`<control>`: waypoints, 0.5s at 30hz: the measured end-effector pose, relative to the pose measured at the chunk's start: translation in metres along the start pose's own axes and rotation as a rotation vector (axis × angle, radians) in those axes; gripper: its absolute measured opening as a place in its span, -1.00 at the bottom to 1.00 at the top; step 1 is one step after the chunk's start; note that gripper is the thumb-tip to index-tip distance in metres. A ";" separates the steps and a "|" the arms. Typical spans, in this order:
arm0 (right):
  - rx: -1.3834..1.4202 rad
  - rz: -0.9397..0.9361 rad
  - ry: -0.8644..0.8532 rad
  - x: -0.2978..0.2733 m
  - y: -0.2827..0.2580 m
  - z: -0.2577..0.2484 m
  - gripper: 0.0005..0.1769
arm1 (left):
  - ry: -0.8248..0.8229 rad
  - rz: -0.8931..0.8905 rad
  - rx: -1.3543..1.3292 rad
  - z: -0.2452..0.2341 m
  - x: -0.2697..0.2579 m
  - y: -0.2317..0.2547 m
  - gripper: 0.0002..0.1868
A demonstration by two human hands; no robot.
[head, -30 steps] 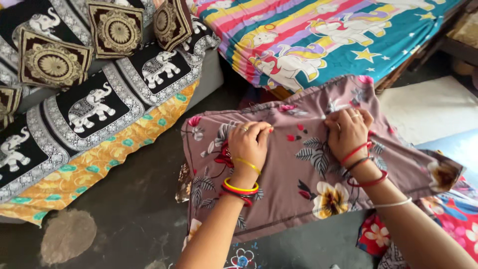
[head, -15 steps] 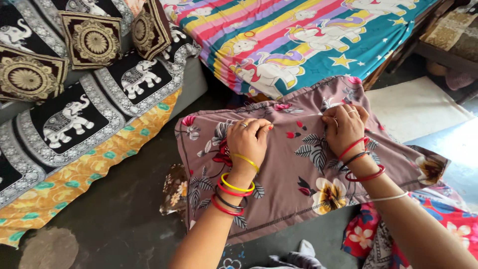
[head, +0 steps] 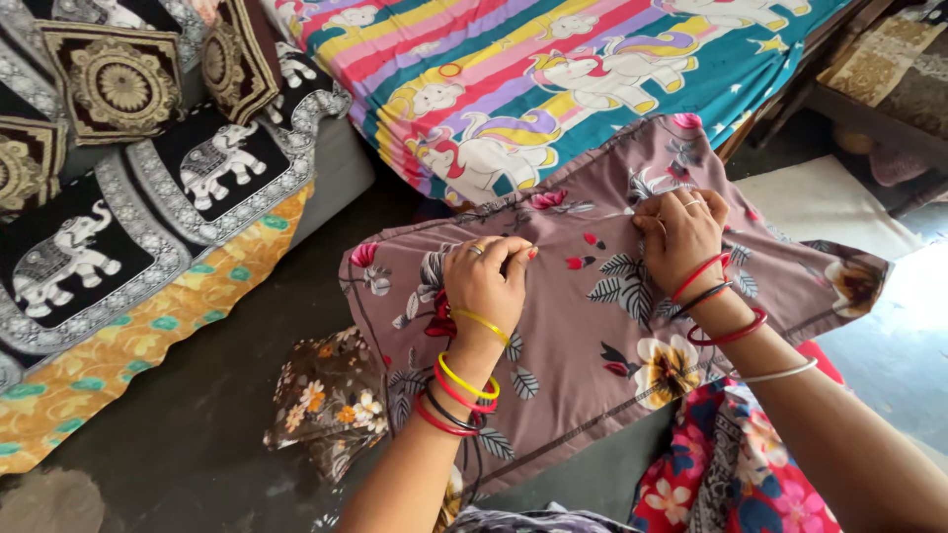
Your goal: The person inserts a pillow into a floral-patterned pillowcase on the floor, smoothing and adjusting the fabric by hand. The person then places the finished pillow on a nearby bed.
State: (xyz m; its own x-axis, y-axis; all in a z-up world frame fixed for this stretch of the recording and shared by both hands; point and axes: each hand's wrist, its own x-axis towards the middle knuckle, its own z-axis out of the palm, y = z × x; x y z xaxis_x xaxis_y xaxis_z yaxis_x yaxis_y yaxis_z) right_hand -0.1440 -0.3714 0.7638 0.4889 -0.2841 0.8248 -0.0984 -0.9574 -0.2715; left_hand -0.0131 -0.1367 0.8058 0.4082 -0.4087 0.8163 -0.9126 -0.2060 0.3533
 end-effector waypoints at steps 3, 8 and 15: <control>-0.020 0.041 0.014 0.015 0.026 0.006 -0.99 | -0.014 0.003 -0.007 0.028 0.020 -0.001 -0.92; -0.086 0.098 0.046 0.033 0.060 0.027 -0.98 | -0.056 0.013 -0.040 0.068 0.047 -0.016 -0.93; -0.127 0.143 0.066 0.075 0.109 0.047 -0.99 | -0.072 0.078 -0.094 0.118 0.110 -0.041 -0.91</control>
State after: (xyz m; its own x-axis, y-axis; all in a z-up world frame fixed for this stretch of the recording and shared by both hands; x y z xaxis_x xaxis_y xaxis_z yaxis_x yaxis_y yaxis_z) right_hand -0.0776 -0.4944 0.7725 0.4048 -0.4163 0.8142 -0.2732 -0.9048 -0.3268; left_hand 0.0717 -0.2786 0.8272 0.3338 -0.4840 0.8089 -0.9383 -0.0881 0.3345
